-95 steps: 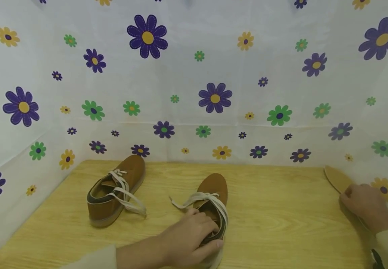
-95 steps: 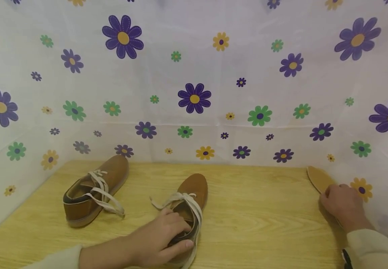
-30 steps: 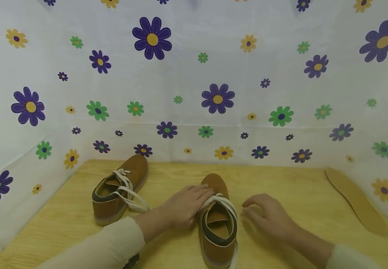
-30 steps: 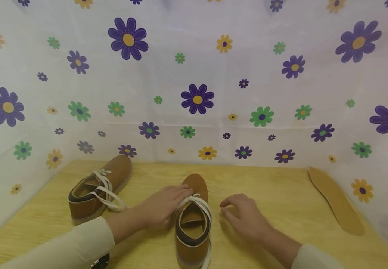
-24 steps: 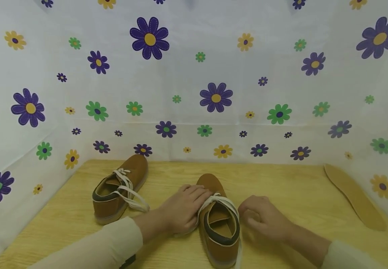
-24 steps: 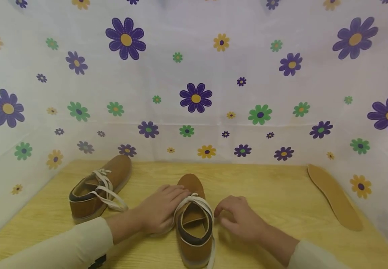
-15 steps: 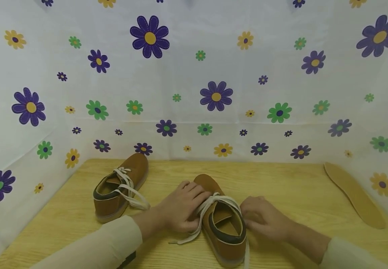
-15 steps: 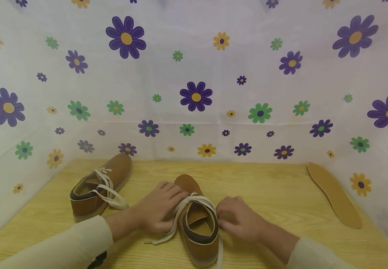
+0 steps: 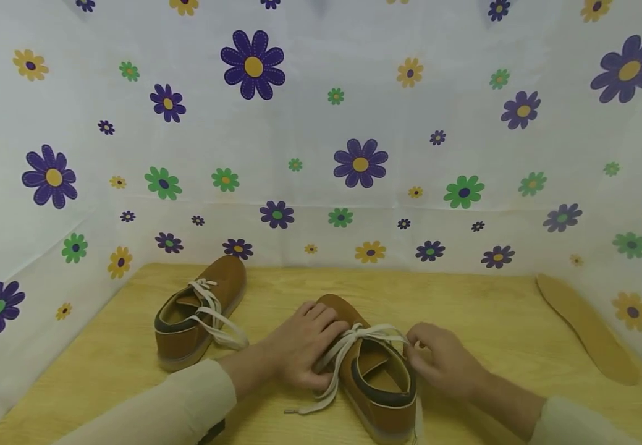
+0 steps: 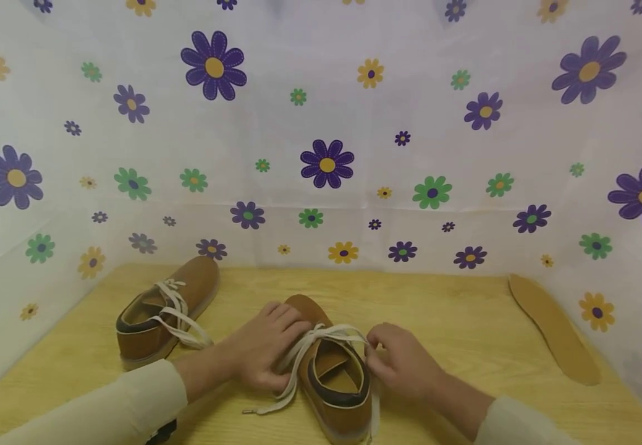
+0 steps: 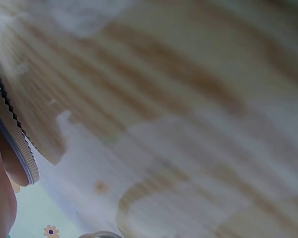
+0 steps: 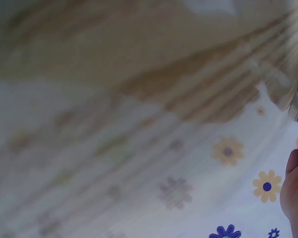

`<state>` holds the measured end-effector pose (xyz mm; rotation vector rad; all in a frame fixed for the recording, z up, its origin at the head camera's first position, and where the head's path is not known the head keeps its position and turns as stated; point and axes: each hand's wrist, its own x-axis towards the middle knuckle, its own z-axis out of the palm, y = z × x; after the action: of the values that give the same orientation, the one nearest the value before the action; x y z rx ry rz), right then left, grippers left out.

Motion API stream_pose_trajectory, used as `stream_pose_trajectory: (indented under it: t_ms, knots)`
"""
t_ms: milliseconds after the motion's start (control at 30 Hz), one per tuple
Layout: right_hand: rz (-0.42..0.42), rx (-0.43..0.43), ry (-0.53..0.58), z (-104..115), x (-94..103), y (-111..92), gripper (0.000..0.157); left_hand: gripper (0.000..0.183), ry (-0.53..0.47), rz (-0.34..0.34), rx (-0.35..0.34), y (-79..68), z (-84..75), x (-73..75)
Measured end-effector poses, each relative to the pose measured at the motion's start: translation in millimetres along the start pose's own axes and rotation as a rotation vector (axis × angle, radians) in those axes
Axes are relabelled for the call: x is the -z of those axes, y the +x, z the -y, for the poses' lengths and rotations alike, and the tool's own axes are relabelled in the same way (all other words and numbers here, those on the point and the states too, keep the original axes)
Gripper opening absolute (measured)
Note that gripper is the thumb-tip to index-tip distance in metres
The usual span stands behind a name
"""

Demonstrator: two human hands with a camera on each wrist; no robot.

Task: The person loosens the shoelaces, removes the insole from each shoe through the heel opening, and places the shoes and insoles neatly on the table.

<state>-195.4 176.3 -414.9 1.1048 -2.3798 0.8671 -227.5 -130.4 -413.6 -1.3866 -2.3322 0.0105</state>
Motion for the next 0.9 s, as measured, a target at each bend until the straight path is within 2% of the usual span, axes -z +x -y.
stream_pose_trajectory:
  t_ms: [133,233,400,600,700,767,900]
  knots:
    - [-0.047,-0.113,0.023,-2.3,-0.8,0.0,0.026,0.073,-0.045,0.001,-0.005,-2.5,-0.3,-1.8]
    - [-0.070,-0.125,0.013,-3.4,0.5,0.1,0.021,0.069,-0.073,-0.024,-0.023,-3.3,-1.3,-1.9]
    - [-0.054,-0.175,0.015,-3.6,3.6,-1.3,0.011,0.063,-0.128,-0.071,-0.062,-4.3,-2.3,-3.6]
    - [-0.038,-0.247,-0.020,-2.4,6.6,-0.3,0.009,0.037,-0.175,-0.201,-0.109,-5.5,1.4,-3.6]
    - [-0.031,-0.255,-0.048,-1.6,6.2,0.9,0.013,0.028,-0.142,-0.251,-0.101,-5.8,0.7,-2.5]
    - [-0.040,-0.250,-0.075,-2.2,4.6,1.3,0.017,0.027,-0.124,-0.258,-0.081,-5.2,-0.7,-2.3]
    - [-0.103,-0.148,-0.165,-6.2,-0.3,0.9,0.035,0.033,-0.095,-0.248,-0.049,-3.8,-3.4,-4.2]
